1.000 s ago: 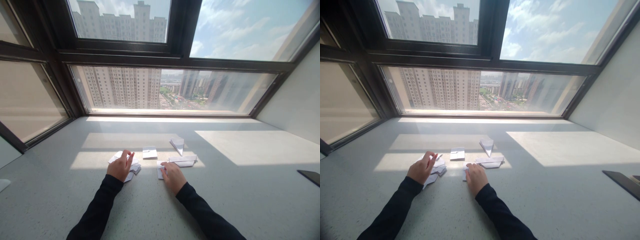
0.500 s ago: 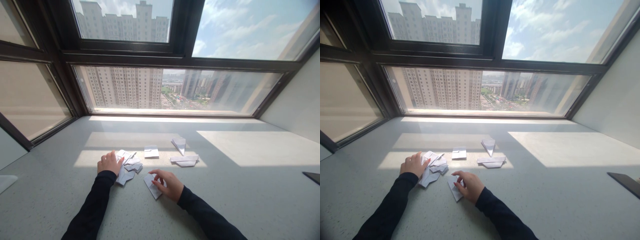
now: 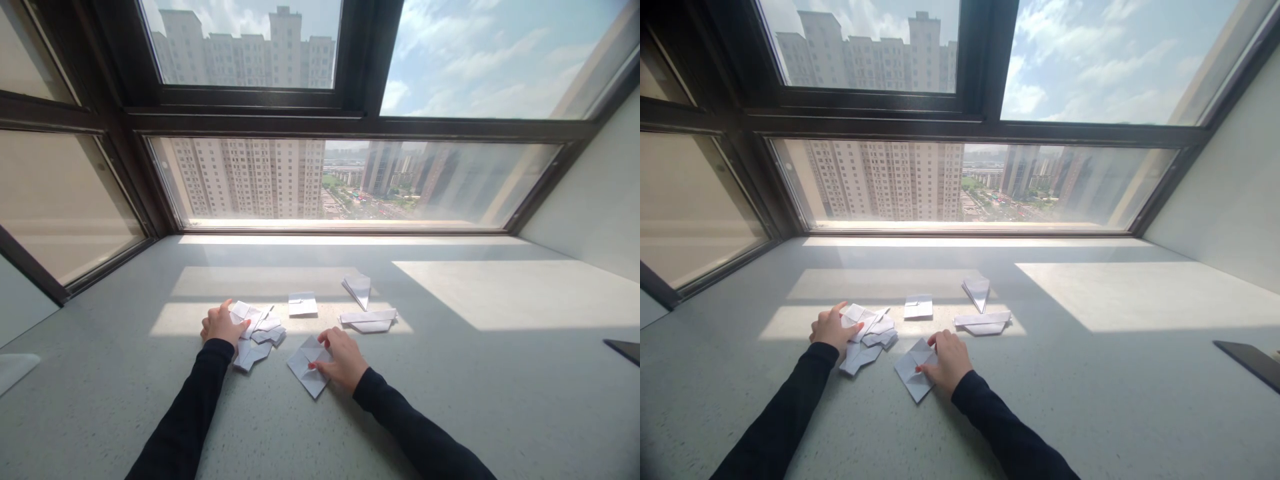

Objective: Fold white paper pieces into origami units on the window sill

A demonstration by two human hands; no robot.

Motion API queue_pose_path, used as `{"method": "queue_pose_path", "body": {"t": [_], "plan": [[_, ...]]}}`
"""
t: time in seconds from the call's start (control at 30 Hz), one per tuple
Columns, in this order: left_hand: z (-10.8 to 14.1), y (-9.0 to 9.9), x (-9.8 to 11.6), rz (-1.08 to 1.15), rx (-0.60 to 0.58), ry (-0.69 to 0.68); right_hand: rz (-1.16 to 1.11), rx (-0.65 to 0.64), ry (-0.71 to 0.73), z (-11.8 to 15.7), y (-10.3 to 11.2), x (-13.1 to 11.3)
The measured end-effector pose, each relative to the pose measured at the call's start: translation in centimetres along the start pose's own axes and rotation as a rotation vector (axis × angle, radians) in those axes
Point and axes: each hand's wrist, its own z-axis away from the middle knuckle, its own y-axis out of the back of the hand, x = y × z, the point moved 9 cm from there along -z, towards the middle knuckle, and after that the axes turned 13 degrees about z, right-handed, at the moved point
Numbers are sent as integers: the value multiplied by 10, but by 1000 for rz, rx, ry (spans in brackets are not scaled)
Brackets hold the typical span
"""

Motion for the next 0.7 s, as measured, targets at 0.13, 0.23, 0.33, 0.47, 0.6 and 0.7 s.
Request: {"method": "queue_pose_path", "body": {"t": [0.13, 0.23, 0.33, 0.47, 0.6, 0.7], "plan": [[-1, -6, 2, 60, -35, -31, -197, 8, -2, -2, 3, -1], [-2, -8, 3, 171, -27, -53, -331, 34, 15, -2, 9, -1], [-1, -9, 7, 352, -32, -80, -403, 84, 5, -3, 16, 2], [2, -14, 17, 589, -163, -112, -518, 141, -56, -3, 22, 11], [8, -8, 27, 774, -196, -125, -828, 100, -102, -4, 19, 13], [16, -4, 39, 1035, -193, -128, -1008, 76, -101, -3, 20, 9]]}}
